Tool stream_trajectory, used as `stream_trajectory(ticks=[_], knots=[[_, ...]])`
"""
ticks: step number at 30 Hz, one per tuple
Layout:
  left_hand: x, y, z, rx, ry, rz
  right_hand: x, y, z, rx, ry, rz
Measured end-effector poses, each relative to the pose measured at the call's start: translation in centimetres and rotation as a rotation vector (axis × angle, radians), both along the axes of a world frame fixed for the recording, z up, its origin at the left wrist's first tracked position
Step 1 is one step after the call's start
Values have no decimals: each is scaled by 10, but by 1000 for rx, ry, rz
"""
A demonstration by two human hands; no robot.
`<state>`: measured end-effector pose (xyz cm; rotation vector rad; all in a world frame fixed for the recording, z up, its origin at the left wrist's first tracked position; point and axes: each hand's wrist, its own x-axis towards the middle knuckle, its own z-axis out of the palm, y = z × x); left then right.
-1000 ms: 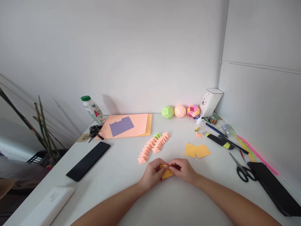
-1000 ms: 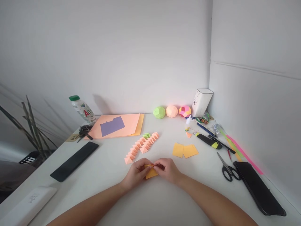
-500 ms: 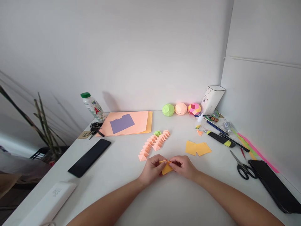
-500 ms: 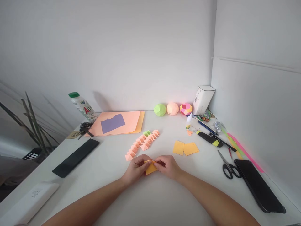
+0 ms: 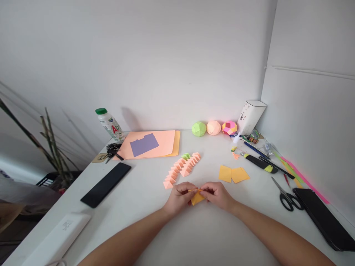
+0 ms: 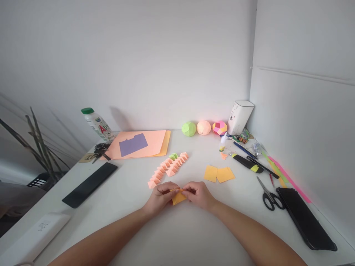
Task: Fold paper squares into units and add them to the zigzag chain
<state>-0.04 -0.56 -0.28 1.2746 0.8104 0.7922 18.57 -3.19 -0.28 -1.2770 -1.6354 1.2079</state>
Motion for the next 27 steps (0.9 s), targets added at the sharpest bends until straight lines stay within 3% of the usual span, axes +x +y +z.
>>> stream_trajectory(ticks=[15,27], knots=[[0,1,-2,-11,-54,-4,0,0,-1,-30,32,-10],[0,-1,0,39,37,-14,0,-1,1,20,22,11]])
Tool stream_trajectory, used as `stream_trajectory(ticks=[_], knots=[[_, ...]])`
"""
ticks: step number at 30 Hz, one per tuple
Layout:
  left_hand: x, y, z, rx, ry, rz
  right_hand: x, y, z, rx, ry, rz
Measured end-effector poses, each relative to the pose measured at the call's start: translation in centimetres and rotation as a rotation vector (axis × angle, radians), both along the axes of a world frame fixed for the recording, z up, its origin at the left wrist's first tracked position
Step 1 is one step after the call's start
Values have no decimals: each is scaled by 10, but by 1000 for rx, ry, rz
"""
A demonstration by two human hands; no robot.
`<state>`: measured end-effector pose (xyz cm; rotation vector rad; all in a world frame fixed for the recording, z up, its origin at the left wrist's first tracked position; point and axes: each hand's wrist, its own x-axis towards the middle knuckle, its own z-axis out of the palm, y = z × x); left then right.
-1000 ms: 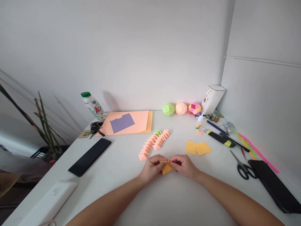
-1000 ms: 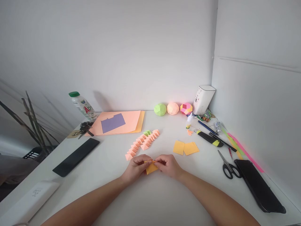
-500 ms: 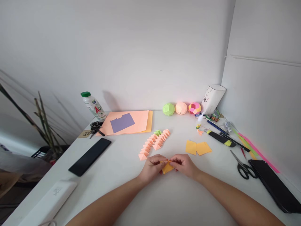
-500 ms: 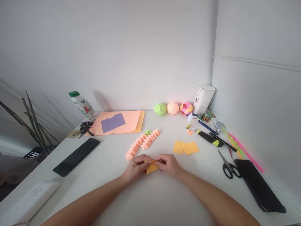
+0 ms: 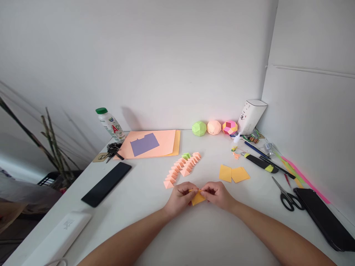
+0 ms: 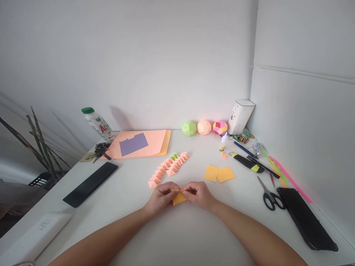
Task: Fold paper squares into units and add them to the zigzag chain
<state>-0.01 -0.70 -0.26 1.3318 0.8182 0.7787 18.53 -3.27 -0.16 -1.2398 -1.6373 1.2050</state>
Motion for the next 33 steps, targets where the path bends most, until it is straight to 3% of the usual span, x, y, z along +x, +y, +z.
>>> stream_trajectory(ticks=[16,21,33], knots=[[1,-4,6,13,120,-90,0,0,1,121,-93,101],[1,-6,4,-33,182,-67,0,-3,5,94,-72,96],[0,-8,2,98,182,-87,3,0,3,-6,-43,117]])
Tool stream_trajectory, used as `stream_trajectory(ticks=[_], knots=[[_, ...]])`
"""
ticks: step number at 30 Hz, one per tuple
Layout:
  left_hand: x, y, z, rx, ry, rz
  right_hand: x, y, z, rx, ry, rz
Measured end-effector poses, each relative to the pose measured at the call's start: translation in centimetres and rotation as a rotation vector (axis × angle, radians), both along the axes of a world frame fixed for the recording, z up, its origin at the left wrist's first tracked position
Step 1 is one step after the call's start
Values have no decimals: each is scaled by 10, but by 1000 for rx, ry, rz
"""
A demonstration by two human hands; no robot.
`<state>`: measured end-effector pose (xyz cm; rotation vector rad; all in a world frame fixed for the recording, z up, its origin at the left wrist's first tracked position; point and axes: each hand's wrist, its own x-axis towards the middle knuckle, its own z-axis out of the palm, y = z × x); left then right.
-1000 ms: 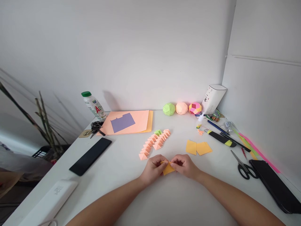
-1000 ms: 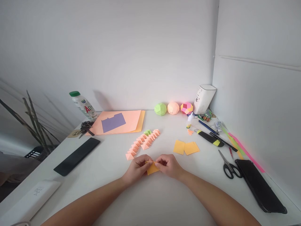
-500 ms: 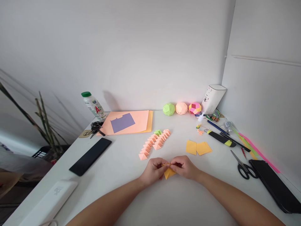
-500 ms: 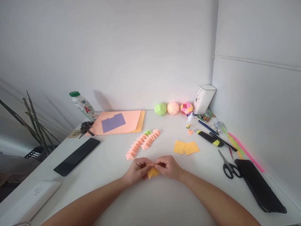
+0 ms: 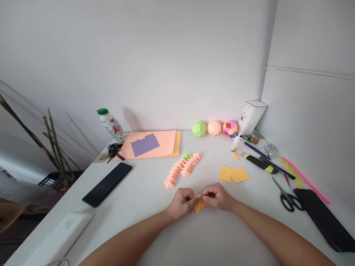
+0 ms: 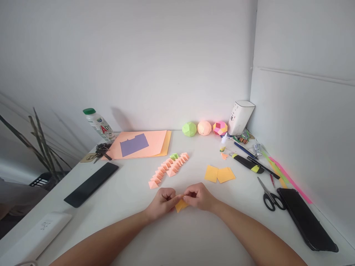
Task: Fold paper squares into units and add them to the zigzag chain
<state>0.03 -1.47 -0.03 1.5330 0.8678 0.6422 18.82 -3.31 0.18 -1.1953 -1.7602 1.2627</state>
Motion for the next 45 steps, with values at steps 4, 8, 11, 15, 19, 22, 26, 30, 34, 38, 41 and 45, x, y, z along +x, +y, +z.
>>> stream_trajectory(ticks=[4,8,11,15,19,22,26,30,34,38,41,45], knots=[[-1,1,0,29,-16,-5,2,1,0,-60,47,-9],[-2,3,2,-74,-104,68,4,2,1,-87,60,-20],[-1,4,3,-84,-175,68,3,1,2,-84,36,-22],[1,5,2,-3,-130,-27,0,0,2,-41,16,-7],[0,5,0,-23,-69,-12,0,0,0,-40,19,-10],[0,4,1,-45,-51,4,1,0,-1,-54,34,-41],[1,3,5,-2,-8,-22,2,0,0,-87,46,-60],[1,3,9,14,1,-45,1,-1,0,-131,50,-57],[0,3,11,4,-19,-56,1,0,-2,-141,66,-73],[-1,3,10,-43,-51,-70,2,1,-3,-125,59,-56],[0,3,8,-76,-69,-76,2,1,-4,-129,52,-42],[1,5,4,-83,-102,-27,2,1,-2,-145,132,-48]])
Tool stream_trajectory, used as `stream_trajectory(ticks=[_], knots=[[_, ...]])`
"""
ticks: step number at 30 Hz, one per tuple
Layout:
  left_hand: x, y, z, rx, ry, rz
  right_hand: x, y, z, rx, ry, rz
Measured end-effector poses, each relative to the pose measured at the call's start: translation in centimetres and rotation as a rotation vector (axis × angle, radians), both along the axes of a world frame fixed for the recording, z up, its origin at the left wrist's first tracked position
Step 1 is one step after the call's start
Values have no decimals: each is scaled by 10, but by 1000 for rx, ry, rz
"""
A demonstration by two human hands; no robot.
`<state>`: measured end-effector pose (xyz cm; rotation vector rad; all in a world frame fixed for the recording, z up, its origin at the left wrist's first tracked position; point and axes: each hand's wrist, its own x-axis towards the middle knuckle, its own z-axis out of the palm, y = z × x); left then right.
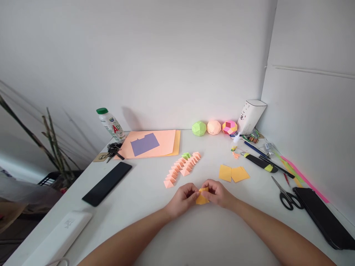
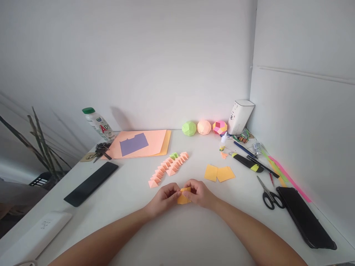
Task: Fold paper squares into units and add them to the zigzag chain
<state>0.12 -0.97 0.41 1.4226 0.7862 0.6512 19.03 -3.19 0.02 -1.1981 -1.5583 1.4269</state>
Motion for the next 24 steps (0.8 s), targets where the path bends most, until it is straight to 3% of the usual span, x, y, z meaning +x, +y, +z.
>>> stream_trajectory(ticks=[6,13,24], knots=[[0,7,-7,-152,-106,136,1,1,2,-13,32,4],[-3,8,-8,-170,-198,37,2,3,2,-19,48,-54],[-1,4,-4,-147,-212,0,2,4,0,-61,128,-72]])
